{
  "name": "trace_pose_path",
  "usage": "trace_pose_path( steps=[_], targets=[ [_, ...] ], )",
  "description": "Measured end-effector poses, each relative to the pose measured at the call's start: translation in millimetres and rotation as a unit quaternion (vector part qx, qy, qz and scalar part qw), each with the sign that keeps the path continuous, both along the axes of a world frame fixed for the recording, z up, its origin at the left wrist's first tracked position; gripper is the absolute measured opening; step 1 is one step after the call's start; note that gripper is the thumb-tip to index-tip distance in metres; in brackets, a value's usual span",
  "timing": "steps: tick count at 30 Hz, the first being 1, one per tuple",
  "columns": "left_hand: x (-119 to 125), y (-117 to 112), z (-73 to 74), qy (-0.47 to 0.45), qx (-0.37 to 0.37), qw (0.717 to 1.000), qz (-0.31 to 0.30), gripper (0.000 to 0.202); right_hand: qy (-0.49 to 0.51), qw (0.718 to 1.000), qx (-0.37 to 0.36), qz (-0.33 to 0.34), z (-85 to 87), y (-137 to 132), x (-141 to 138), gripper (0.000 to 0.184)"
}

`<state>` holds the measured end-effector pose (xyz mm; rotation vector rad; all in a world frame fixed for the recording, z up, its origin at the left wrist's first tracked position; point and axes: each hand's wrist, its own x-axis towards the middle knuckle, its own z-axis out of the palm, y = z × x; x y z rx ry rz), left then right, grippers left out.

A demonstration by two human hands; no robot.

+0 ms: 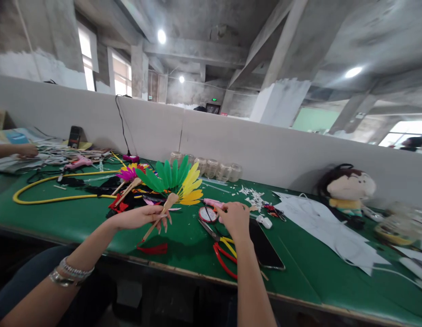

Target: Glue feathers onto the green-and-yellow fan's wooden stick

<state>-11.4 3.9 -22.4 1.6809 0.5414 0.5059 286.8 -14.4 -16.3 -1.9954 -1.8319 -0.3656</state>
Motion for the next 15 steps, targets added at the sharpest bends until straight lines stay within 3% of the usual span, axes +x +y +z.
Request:
trace_pose_path(
  steps=[3,5,8,10,15],
  targets=[
    [-2.6,-0.9,-1.3,0.001,-0.01,1.0,-0.008,0.036,0.048,0.996,0.075,-0.002,4.2,-2.1,-3.4,0.037],
    [-3.9,-1.0,-2.6,-0.003,-0.024,1.0,-0.011,0.038,0.073,0.995,0.075,0.0,6.8,-3.3,-2.6,0.038],
    [-3.8,0.3,-6.6,-0.003,-0.05,0.999,-0.006,0.039,0.084,0.992,0.06,-0.073,10.6,-2.4,3.7,0.046],
    [-2.1,2.7,-12.4,-0.001,-0.065,0.998,0.014,0.039,0.085,0.986,0.058,-0.134,12.3,1.3,9.8,0.042],
    [6.3,10.7,-36.6,0.011,-0.105,0.99,0.094,0.047,0.087,0.976,-0.12,-0.162,2.3,19.2,21.0,0.047]
  ],
)
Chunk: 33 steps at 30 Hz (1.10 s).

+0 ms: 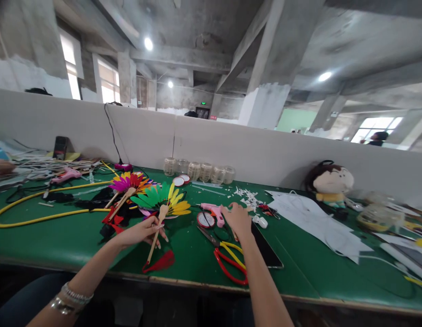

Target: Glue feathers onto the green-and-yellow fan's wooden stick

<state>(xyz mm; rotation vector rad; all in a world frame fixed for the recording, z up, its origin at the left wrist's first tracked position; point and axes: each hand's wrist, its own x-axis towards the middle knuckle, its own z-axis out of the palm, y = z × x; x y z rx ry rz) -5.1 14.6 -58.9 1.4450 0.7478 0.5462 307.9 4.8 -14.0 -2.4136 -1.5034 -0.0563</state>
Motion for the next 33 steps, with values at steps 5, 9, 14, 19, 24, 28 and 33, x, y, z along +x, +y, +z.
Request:
trace_pose_path(
  steps=[5,9,14,19,24,28,33],
  targets=[
    [10.5,4.5,-16.1,0.029,-0.032,0.998,0.048,0.052,0.018,0.997,-0.079,0.011,-19.5,20.7,-3.8,0.057],
    [17.5,5.7,-19.6,0.065,-0.019,0.995,0.077,0.049,0.043,0.994,-0.097,0.017,-22.3,30.9,-9.9,0.059],
    [22.4,2.9,-21.6,0.127,0.033,0.985,0.113,0.039,0.073,0.992,-0.095,0.048,-22.6,34.8,-12.4,0.053],
    [24.3,-0.5,-16.1,0.211,0.1,0.961,0.146,0.032,0.088,0.989,-0.085,0.087,-24.6,39.4,-11.3,0.036],
    [27.1,0.0,-11.6,0.264,0.153,0.939,0.158,0.022,0.115,0.986,-0.025,0.118,-24.3,51.3,1.4,0.024],
    [28.4,1.2,-14.7,0.29,0.198,0.922,0.161,0.02,0.126,0.989,-0.011,0.076,-19.5,56.9,8.3,0.036],
    [29.6,0.0,-17.9,0.317,0.222,0.91,0.151,0.012,0.125,0.982,0.143,0.023,-13.4,43.6,-21.9,0.039]
  ],
)
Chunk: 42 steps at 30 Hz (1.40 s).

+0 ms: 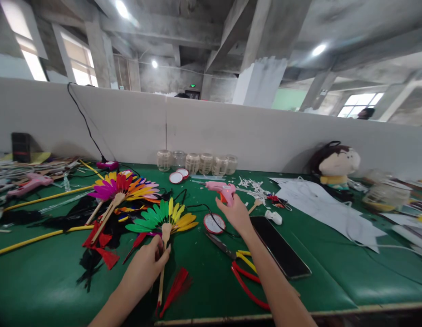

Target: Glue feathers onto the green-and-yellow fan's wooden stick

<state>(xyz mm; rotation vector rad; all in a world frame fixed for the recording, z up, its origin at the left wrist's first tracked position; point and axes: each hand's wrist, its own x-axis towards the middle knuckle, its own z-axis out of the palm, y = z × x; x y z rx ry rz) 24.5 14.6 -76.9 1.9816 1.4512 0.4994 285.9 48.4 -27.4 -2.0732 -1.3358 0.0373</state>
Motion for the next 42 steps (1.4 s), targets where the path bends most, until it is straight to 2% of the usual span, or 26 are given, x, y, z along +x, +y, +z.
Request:
trace_pose_path(
  steps=[3,6,8,14,18,28,42],
  targets=[
    [1.3,-1.0,0.9,0.033,0.002,0.999,-0.004,0.011,-0.034,0.996,0.035,0.07,-1.4,-11.7,-30.3,0.033],
    [2.4,-1.1,3.0,0.056,-0.008,0.998,-0.015,0.015,-0.079,0.985,-0.001,0.151,-7.3,-19.0,-54.4,0.026],
    [3.1,-0.7,4.8,0.068,-0.014,0.997,-0.023,0.017,-0.116,0.978,-0.022,0.174,-13.3,-20.9,-63.2,0.023],
    [5.5,1.4,8.3,0.125,-0.038,0.991,-0.031,0.025,-0.27,0.947,-0.006,0.173,-30.6,-20.1,-63.5,0.018],
    [5.7,2.5,6.3,0.127,-0.051,0.99,-0.033,0.027,-0.319,0.934,0.004,0.161,-34.8,-19.0,-59.9,0.015],
    [6.7,4.2,4.0,0.124,-0.056,0.99,-0.031,0.024,-0.36,0.917,0.008,0.171,-40.2,-18.3,-56.2,0.015],
    [5.9,3.6,3.8,0.126,-0.058,0.99,-0.029,0.022,-0.348,0.922,-0.007,0.17,-36.3,-17.6,-51.9,0.014]
  ],
)
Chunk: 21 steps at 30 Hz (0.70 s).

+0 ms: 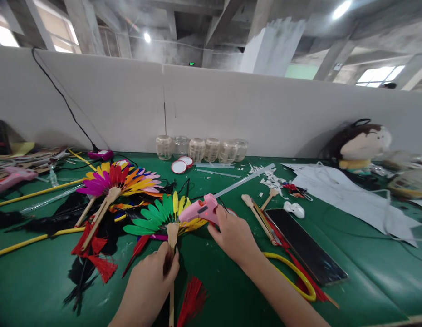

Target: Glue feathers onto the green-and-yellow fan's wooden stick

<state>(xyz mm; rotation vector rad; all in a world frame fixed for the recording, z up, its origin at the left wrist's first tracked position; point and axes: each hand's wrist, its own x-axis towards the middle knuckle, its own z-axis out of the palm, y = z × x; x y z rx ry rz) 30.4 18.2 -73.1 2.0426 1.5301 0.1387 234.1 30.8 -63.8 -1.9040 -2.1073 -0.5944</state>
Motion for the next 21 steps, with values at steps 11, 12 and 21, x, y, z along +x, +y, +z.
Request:
trace_pose_path(
  steps=[11,12,21],
  targets=[
    [-1.2,-0.3,-2.1,-0.002,0.002,1.0,-0.004,0.025,-0.012,1.0,-0.005,-0.001,1.9,-0.9,-1.2,0.012],
    [-1.0,-0.2,-1.7,0.001,0.001,1.0,-0.003,0.024,-0.014,1.0,0.002,-0.003,1.5,-0.8,-1.0,0.013],
    [0.5,-0.1,6.4,0.007,0.017,1.0,0.01,0.019,-0.084,0.986,0.128,0.064,5.8,-2.1,0.4,0.017]
  ],
)
